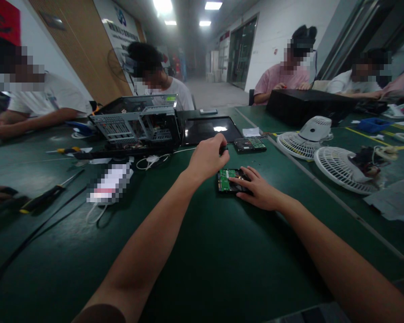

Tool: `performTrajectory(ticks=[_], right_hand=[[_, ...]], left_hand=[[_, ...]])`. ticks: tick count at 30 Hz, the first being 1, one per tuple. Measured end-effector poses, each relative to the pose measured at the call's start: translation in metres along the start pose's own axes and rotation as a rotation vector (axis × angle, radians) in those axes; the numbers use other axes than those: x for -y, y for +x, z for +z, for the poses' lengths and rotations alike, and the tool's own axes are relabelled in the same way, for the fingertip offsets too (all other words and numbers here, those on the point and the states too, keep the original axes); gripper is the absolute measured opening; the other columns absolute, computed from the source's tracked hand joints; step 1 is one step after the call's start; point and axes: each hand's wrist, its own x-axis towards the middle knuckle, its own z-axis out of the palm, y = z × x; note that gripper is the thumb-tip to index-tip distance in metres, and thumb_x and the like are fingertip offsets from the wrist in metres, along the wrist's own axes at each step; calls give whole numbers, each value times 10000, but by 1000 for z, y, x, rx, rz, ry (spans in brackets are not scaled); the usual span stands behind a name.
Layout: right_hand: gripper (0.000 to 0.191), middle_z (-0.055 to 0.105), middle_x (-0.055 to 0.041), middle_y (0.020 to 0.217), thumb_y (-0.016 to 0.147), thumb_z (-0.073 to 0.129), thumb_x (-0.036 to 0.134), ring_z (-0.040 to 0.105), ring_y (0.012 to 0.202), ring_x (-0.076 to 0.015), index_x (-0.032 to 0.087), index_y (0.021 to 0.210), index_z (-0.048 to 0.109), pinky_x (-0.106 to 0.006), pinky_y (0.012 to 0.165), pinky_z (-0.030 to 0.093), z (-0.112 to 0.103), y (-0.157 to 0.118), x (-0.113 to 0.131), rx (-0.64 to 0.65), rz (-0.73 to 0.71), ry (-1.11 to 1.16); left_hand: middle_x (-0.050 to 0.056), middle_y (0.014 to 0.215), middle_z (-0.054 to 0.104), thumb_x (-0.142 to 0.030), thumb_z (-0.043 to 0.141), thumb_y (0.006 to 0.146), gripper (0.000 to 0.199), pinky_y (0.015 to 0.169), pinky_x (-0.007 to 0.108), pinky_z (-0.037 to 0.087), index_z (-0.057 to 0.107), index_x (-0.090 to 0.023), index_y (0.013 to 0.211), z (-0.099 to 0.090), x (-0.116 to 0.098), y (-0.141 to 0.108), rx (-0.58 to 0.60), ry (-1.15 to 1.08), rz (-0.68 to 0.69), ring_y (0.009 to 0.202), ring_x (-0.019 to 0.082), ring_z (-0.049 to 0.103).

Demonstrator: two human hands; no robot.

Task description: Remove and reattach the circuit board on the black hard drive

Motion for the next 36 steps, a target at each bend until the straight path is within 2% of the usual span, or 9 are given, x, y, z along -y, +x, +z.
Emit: performTrajectory(ticks=[8, 12, 15, 20, 26, 32, 36], right_hand=[[625, 185, -37, 1711, 982, 545, 511, 190, 1536, -445, 429, 1577, 375, -680, 1182, 293, 1, 0, -1, 4, 5, -8], [616, 188, -40, 1711, 984, 544, 499, 190, 1536, -444, 432, 1574, 379, -679, 1180, 291, 0, 0, -1, 10, 4, -14], [617, 188, -55, 1708, 984, 553, 498, 187, 1539, -440, 422, 1573, 386, -666, 1187, 286, 1, 0, -1, 6, 3, -12], [613, 178, -59, 1710, 986, 557, 490, 184, 1541, -433, 403, 1572, 398, -655, 1193, 281, 3, 1, -2, 0, 2, -14], [615, 201, -33, 1704, 985, 543, 506, 200, 1538, -428, 425, 1574, 385, -662, 1189, 302, 2, 0, -1, 3, 7, -17], [621, 180, -26, 1711, 983, 550, 507, 179, 1540, -438, 432, 1575, 379, -665, 1190, 296, 0, 1, 0, 9, 4, -12], [608, 181, -28, 1710, 990, 538, 503, 187, 1540, -430, 438, 1573, 379, -665, 1194, 285, 2, 1, -2, -2, -6, -9]], left_hand=[[64, 931, 733, -195, 603, 886, 175, 753, 329, 544, 675, -192, 1046, -1, 2, 0, 13, -5, -9, 789, 182, 665], [64, 953, 727, -277, 656, 914, 161, 778, 341, 537, 679, -190, 1047, -2, 1, 1, 28, -3, -16, 822, 192, 660], [58, 985, 697, -320, 715, 900, 149, 815, 343, 528, 698, -202, 991, -2, 0, 1, -3, 16, -7, 868, 197, 644], [58, 1008, 664, -245, 715, 901, 84, 858, 361, 528, 746, -225, 977, -3, 1, 1, -39, 43, -25, 897, 203, 631], [78, 1093, 706, -116, 611, 923, 224, 898, 383, 541, 761, -219, 1054, -4, -1, 1, -14, 50, -3, 987, 226, 658], [77, 1133, 740, -109, 575, 926, 263, 984, 413, 534, 753, -197, 1099, -3, 0, 2, 10, 66, 32, 1030, 229, 680], [89, 1119, 729, -122, 596, 921, 233, 993, 381, 541, 757, -172, 1081, -1, 0, 2, -6, 41, 38, 1037, 215, 675]])
